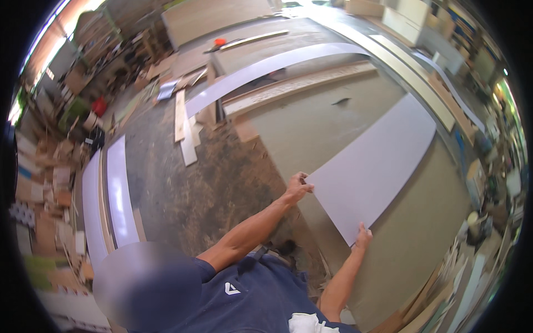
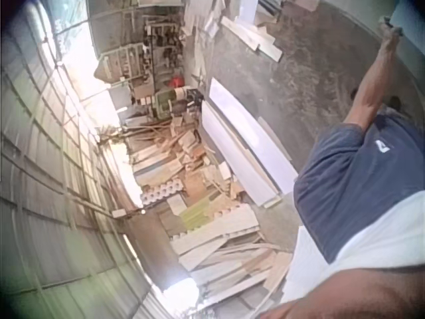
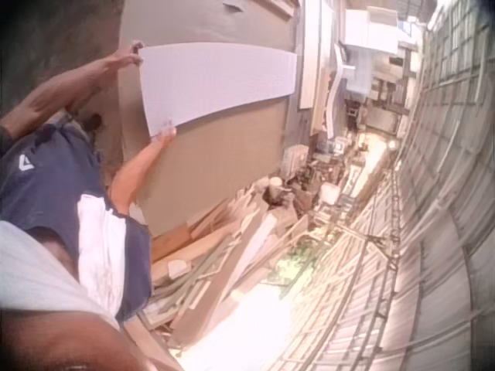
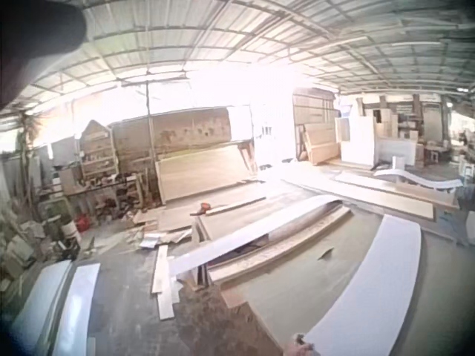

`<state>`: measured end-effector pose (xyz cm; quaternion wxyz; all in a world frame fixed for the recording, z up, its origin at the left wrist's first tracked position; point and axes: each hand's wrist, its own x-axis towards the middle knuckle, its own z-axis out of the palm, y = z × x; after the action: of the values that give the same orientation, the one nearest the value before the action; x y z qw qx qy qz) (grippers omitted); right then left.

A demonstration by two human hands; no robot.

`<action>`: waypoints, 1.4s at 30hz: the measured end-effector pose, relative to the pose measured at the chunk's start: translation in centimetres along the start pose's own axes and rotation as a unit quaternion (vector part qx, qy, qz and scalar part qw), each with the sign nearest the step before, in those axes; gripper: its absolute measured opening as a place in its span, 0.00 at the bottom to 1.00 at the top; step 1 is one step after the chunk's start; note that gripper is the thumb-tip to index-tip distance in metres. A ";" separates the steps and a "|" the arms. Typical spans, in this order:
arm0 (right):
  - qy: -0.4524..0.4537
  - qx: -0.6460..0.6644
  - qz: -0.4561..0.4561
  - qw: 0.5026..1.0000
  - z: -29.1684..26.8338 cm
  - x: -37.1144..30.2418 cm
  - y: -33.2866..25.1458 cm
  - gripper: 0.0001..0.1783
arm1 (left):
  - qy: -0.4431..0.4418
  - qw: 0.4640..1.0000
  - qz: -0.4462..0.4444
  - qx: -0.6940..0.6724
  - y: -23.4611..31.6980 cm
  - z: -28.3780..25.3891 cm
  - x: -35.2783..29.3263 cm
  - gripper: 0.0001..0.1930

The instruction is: The person places a large white board on a workbench and then moves it to the floor. They pick up a hand saw and begin cutting a piece of light-colored wood on the floor.

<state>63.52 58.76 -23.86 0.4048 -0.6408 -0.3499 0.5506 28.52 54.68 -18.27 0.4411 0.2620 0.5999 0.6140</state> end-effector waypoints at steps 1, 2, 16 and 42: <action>-0.036 0.036 -0.020 0.999 0.5 -0.6 -0.2 0.28 | 0.025 1.000 -0.006 0.003 0.3 -0.5 -0.6 0.15; -0.074 0.073 -0.037 0.994 0.6 -1.6 -0.8 0.27 | 0.051 0.999 -0.013 0.007 0.5 -1.0 -1.1 0.15; -0.331 0.134 0.084 0.930 14.1 -34.3 -3.8 0.24 | 0.041 0.978 -0.073 -0.190 8.8 -14.7 -27.9 0.14; -0.132 0.076 -0.103 0.983 13.5 -44.3 1.4 0.21 | 0.365 0.864 -0.229 0.260 34.3 -68.9 -84.2 0.12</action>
<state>43.60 20.31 -7.28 0.4570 -0.4905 -0.4215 0.6106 2.02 -48.51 22.55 0.2345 -0.0209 0.8992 0.3688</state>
